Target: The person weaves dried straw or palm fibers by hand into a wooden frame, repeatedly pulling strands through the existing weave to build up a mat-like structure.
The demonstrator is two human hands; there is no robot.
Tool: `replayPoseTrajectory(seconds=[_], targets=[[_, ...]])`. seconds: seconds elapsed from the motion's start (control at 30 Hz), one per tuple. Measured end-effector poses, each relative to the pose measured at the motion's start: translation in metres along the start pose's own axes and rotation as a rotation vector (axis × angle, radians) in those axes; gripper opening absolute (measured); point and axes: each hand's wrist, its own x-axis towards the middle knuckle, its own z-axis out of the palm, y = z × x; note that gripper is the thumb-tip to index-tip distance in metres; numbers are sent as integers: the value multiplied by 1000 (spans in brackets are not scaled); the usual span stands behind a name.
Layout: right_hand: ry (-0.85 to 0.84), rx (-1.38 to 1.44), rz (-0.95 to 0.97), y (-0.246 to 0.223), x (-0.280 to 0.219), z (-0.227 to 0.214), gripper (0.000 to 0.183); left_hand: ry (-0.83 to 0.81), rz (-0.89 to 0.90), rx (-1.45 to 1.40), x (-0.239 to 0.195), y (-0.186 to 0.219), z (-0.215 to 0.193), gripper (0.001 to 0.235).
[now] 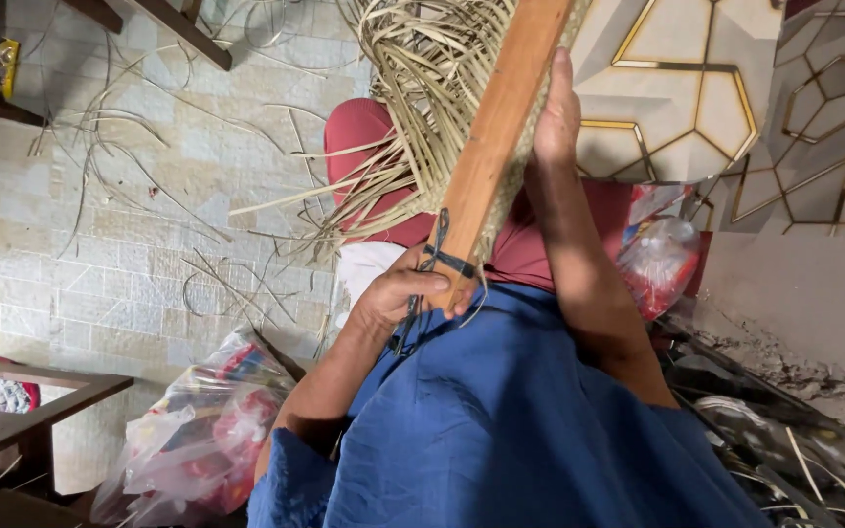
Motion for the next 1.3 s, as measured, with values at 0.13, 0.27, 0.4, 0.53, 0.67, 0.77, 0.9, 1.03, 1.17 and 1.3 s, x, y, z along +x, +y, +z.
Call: replayPoseTrajectory(seconds=[0.13,0.27,0.4,0.53,0.67,0.77,0.9,1.03,1.17,1.3], targets=[[-196,326,71,-15,-19,-5,60,122,-28,40,10,-3,8,40],[-367,353,113,-27,-74,-14,64,110,-44,31,18,-9,2,41],[-296,672,337,39,-54,-25,78,70,125,-100,27,-67,-45,44],[-200,231,173,11,-80,-23,93,236,105,-11,31,-88,-42,51],[-51,141,73,41,-65,-30,84,291,108,143,33,-91,-36,50],[-41,312,227,60,-63,-37,67,349,66,148,25,-97,-55,64],[-481,876,469,139,-10,-48,70,196,75,-85,20,-64,-52,50],[-742,914,411,136,-24,-55,57,109,33,-270,20,-31,-21,43],[-876,867,251,179,17,-70,69,67,19,-406,17,-52,-42,48],[-791,755,34,121,-26,-47,27,106,6,-406,11,-64,-51,55]])
